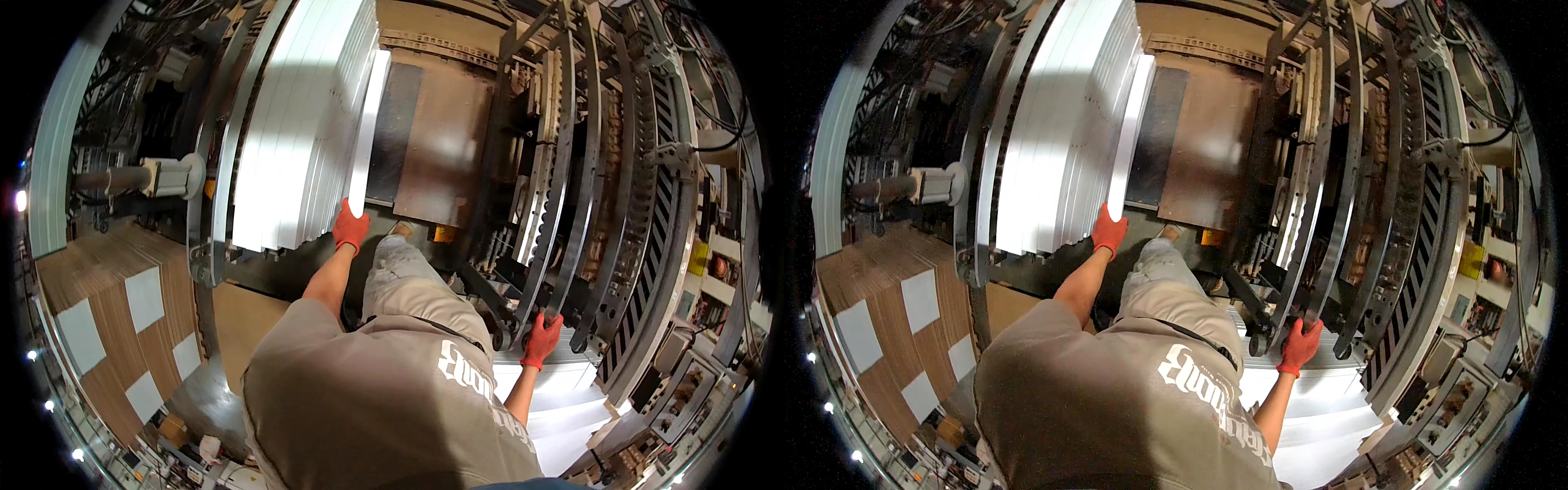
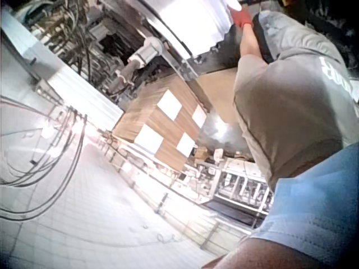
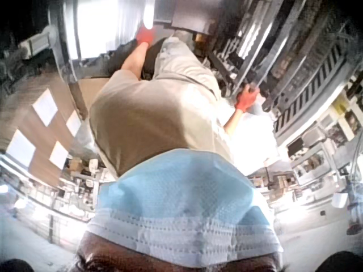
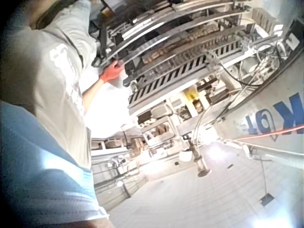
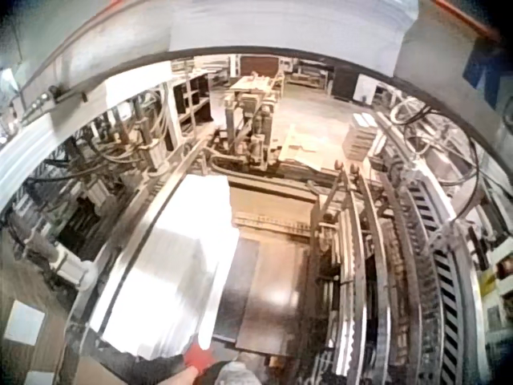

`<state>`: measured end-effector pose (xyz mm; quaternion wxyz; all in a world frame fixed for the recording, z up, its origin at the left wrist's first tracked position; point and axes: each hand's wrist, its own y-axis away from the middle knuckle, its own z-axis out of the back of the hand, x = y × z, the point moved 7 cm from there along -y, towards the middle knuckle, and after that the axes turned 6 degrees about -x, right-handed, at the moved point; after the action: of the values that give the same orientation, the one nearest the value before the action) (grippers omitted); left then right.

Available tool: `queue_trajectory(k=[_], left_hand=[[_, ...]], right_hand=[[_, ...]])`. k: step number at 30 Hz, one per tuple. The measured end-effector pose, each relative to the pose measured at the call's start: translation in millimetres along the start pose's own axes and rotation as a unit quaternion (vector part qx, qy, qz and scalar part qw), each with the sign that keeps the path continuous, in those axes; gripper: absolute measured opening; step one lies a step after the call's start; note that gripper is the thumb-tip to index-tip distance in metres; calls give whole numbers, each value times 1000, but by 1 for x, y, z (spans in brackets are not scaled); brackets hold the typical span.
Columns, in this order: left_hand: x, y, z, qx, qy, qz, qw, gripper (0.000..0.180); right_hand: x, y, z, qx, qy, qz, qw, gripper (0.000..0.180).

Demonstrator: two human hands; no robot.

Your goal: The person picks up long white profiles from a stack and feeds them one by one into an industrial machine.

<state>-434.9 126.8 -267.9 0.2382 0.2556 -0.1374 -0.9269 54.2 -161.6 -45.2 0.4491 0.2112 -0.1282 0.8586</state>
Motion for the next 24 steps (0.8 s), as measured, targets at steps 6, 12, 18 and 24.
queue_trajectory(k=[6, 12, 18, 24], left_hand=[[8, 6, -3, -217, -174, 71, 958, 57], [-111, 11, -30, -144, -63, -90, 983, 58], [-305, 108, -11, -106, 120, -397, 904, 63], [-384, 233, -32, 144, 303, -367, 868, 60]], right_hand=[[6, -3, 2, -5, 15, -27, 1000, 29], [8, 3, 18, -52, -18, -55, 997, 32], [-17, 11, 39, -103, -66, -74, 990, 38], [-113, 58, 57, -290, -188, -164, 924, 25]])
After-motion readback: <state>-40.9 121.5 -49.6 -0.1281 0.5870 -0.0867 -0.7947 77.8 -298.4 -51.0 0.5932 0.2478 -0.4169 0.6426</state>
